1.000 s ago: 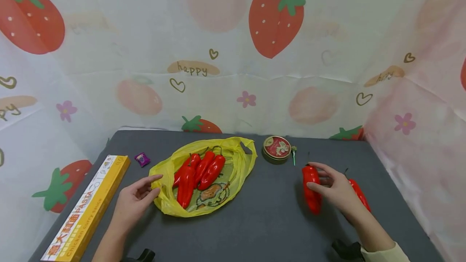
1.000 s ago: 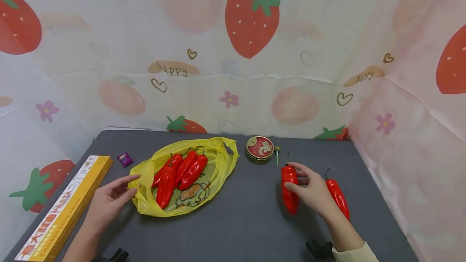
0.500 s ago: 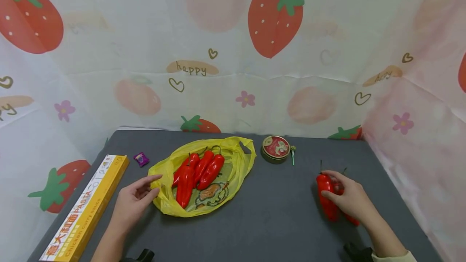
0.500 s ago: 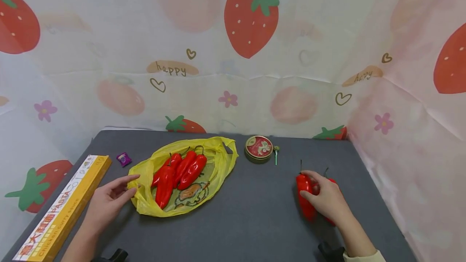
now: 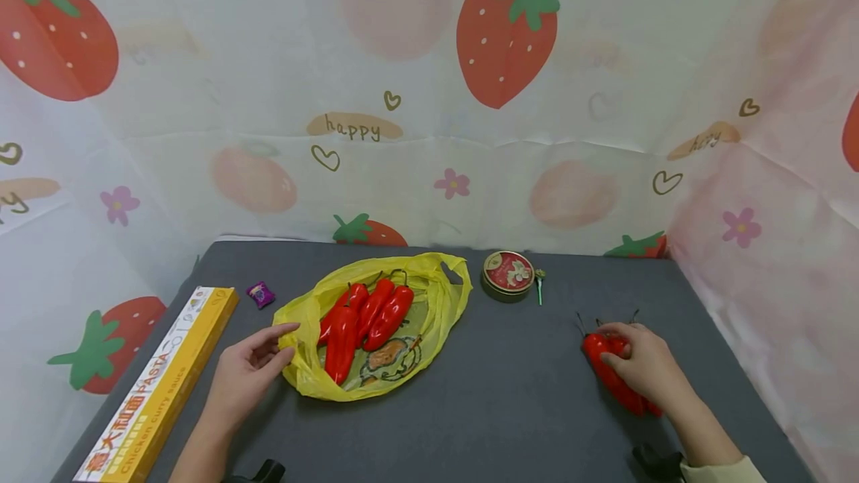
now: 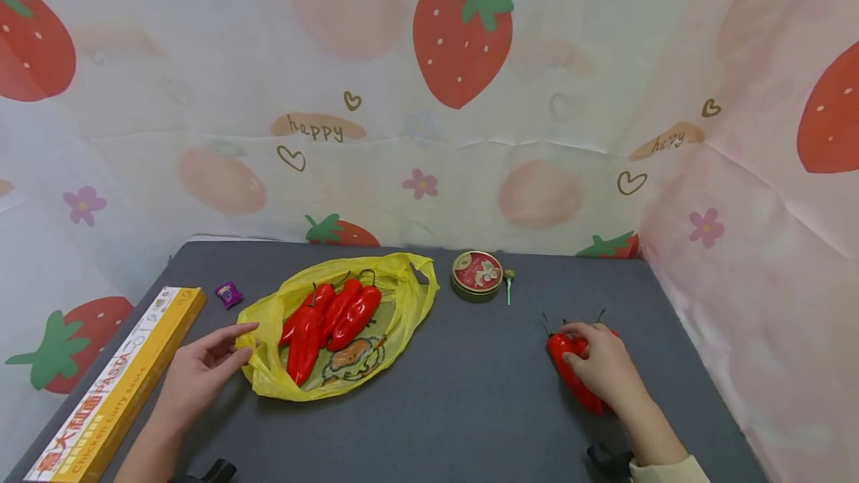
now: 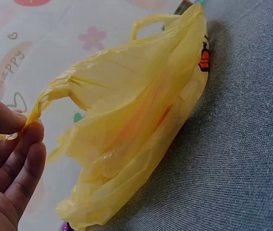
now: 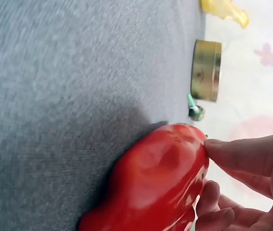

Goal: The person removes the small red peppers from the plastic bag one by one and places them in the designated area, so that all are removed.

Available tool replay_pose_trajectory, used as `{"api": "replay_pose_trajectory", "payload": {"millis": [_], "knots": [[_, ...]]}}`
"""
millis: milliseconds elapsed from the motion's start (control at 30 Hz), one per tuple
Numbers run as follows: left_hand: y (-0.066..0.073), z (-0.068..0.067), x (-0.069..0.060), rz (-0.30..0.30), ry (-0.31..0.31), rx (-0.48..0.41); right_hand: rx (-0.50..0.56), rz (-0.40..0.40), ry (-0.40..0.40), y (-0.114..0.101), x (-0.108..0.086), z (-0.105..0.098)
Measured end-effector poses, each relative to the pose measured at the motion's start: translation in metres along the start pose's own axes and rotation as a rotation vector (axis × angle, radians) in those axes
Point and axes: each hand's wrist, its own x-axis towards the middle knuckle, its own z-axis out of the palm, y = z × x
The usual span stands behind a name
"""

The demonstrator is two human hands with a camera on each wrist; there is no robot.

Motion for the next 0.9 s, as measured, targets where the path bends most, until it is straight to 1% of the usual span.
{"api": "replay_pose_trajectory", "payload": {"millis": [267,467,567,700,800,900], "knots": [[-0.001,0.0,0.0,0.006,-0.002,-0.007,0.026,0.007,-0.008,0.001,-0.001,0.0],[-0.001,0.0,0.0,0.008,0.004,0.003,0.055,-0.006,0.021,-0.007,0.0,-0.004],[-0.001,0.0,0.001,0.011,0.004,0.004,0.071,-0.026,0.057,-0.016,0.001,-0.005],[-0.003,0.0,0.001,0.014,0.001,0.0,0.114,-0.082,0.106,-0.034,0.006,-0.003],[-0.004,0.0,0.001,0.016,0.002,0.001,0.161,-0.123,0.113,-0.049,0.011,0.001],[-0.004,0.0,0.001,0.021,0.006,0.003,0.192,-0.146,0.107,-0.065,0.017,0.005]]}}
